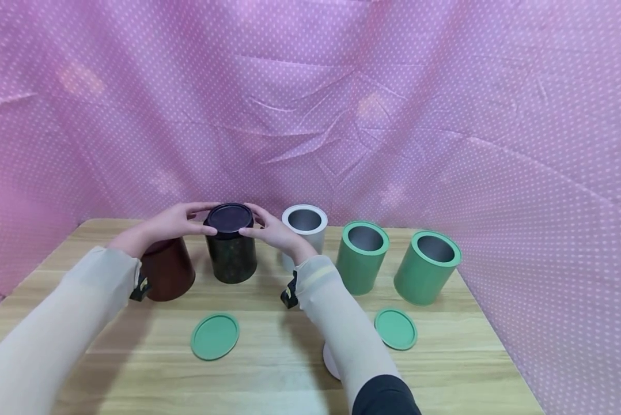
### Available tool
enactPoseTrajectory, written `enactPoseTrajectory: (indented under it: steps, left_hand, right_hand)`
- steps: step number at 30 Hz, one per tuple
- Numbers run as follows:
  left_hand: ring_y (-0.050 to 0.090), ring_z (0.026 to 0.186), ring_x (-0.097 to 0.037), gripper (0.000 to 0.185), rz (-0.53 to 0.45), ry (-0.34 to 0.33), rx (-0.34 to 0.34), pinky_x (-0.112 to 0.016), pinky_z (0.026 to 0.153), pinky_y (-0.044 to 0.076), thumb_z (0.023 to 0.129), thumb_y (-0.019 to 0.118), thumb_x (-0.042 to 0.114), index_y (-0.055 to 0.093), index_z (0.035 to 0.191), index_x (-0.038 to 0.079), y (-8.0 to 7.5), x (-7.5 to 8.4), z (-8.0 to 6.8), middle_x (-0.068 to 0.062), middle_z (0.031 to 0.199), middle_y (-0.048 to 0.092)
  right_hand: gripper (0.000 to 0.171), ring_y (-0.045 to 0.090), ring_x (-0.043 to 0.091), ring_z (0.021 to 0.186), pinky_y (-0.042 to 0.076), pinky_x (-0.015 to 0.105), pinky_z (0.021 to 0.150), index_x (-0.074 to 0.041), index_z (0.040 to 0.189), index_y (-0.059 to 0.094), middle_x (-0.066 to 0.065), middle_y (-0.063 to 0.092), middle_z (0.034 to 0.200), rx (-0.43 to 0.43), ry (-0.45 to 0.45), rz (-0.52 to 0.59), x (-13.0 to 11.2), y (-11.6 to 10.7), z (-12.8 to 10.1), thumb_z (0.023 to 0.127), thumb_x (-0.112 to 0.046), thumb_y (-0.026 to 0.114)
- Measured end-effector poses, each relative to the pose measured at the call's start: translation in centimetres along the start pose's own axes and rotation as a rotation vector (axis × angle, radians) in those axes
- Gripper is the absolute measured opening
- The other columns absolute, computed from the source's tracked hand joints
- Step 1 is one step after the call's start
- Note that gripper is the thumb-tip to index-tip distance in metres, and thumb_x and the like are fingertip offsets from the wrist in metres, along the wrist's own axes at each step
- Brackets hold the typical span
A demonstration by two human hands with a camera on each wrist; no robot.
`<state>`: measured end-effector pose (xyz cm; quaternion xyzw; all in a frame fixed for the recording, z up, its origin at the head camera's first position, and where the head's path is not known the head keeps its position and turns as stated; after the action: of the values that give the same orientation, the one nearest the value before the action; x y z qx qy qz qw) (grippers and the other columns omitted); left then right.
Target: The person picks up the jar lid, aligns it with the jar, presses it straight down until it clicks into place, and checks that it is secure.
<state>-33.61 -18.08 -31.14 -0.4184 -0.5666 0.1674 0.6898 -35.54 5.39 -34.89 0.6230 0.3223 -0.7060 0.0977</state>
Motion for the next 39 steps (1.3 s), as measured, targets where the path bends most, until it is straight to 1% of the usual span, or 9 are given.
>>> enactPoseTrajectory:
  steps: [3,9,13,20,24,29,32,35,39]
  left_hand:
    - [0.033,0.140,-0.042,0.080,0.009,0.002,-0.015,-0.059,0.111,0.031,0.083,0.074,0.044,0.040,0.148,0.013,-0.2,-0.6,0.6,-0.021,0.150,0.039]
    - [0.033,0.139,-0.042,0.077,0.033,0.057,-0.024,-0.058,0.112,0.030,0.084,0.075,0.038,0.042,0.147,0.008,-0.6,-1.5,1.8,-0.023,0.148,0.041]
    - [0.034,0.139,-0.041,0.076,0.044,0.057,-0.028,-0.057,0.113,0.030,0.083,0.076,0.036,0.043,0.146,0.008,-0.9,-1.8,2.3,-0.023,0.148,0.041]
    - [0.047,0.132,-0.038,0.075,0.023,0.066,-0.047,-0.051,0.110,0.037,0.083,0.077,0.033,0.044,0.144,0.003,-1.2,-2.2,2.9,-0.024,0.140,0.050]
    - [0.049,0.130,-0.038,0.075,0.011,0.070,-0.064,-0.051,0.110,0.037,0.083,0.076,0.032,0.044,0.143,0.002,-1.5,-2.3,3.1,-0.025,0.138,0.052]
    - [0.053,0.126,-0.038,0.074,-0.013,0.080,-0.084,-0.050,0.107,0.041,0.083,0.077,0.030,0.044,0.143,-0.001,-1.4,-2.2,2.9,-0.025,0.135,0.055]
    - [0.054,0.125,-0.037,0.072,-0.003,0.094,-0.089,-0.050,0.106,0.042,0.084,0.076,0.029,0.046,0.141,-0.002,-1.4,-2.1,2.8,-0.025,0.135,0.055]
    - [0.053,0.126,-0.038,0.071,0.012,0.087,-0.094,-0.051,0.107,0.041,0.084,0.076,0.030,0.047,0.141,-0.002,-1.3,-2.1,2.8,-0.025,0.136,0.054]
    - [0.050,0.129,-0.039,0.072,0.039,0.060,-0.098,-0.052,0.108,0.039,0.084,0.075,0.033,0.046,0.142,0.000,-1.2,-2.1,2.7,-0.024,0.137,0.053]
  right_hand:
    - [0.063,0.029,0.021,0.146,0.026,0.046,0.118,-0.026,0.151,0.031,0.006,0.036,0.155,0.002,-0.008,0.001,0.3,0.1,0.5,0.095,-0.023,0.062]
    - [0.063,0.032,0.021,0.144,0.028,0.044,0.117,-0.026,0.151,0.031,0.008,0.039,0.153,0.022,-0.007,0.000,0.8,0.1,1.4,0.096,-0.023,0.061]
    - [0.063,0.035,0.022,0.142,0.030,0.042,0.116,-0.026,0.151,0.030,0.010,0.041,0.151,0.027,0.005,-0.009,1.2,0.3,1.9,0.096,-0.023,0.061]
    - [0.064,0.034,0.022,0.142,0.030,0.043,0.116,-0.029,0.151,0.030,0.006,0.040,0.152,0.028,0.028,-0.043,1.3,0.4,2.4,0.095,-0.027,0.061]
    - [0.063,0.035,0.022,0.142,0.030,0.043,0.116,-0.028,0.150,0.032,0.006,0.042,0.150,0.022,0.020,-0.046,1.3,0.3,2.9,0.095,-0.028,0.062]
    - [0.062,0.037,0.021,0.141,0.030,0.043,0.116,-0.029,0.149,0.033,0.004,0.044,0.149,0.019,0.021,-0.073,1.4,0.4,2.6,0.094,-0.031,0.063]
    - [0.063,0.036,0.021,0.141,0.030,0.043,0.115,-0.030,0.149,0.033,0.005,0.043,0.150,0.023,0.032,-0.097,1.4,0.4,2.5,0.094,-0.034,0.063]
    - [0.064,0.036,0.021,0.142,0.030,0.043,0.116,-0.030,0.150,0.032,0.005,0.042,0.151,0.018,0.043,-0.113,1.4,0.4,2.4,0.094,-0.036,0.062]
    - [0.064,0.037,0.021,0.141,0.031,0.043,0.115,-0.032,0.150,0.031,0.004,0.042,0.151,0.014,0.052,-0.137,1.4,0.4,2.3,0.094,-0.040,0.062]
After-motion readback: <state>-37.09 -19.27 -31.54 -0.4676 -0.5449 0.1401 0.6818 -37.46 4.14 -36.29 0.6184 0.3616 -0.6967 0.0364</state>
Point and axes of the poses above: each hand's wrist, its own z-axis towards the middle knuckle, its own y-axis out of the palm, x = y × z, the point moved 2 cm from there along z, towards the middle knuckle
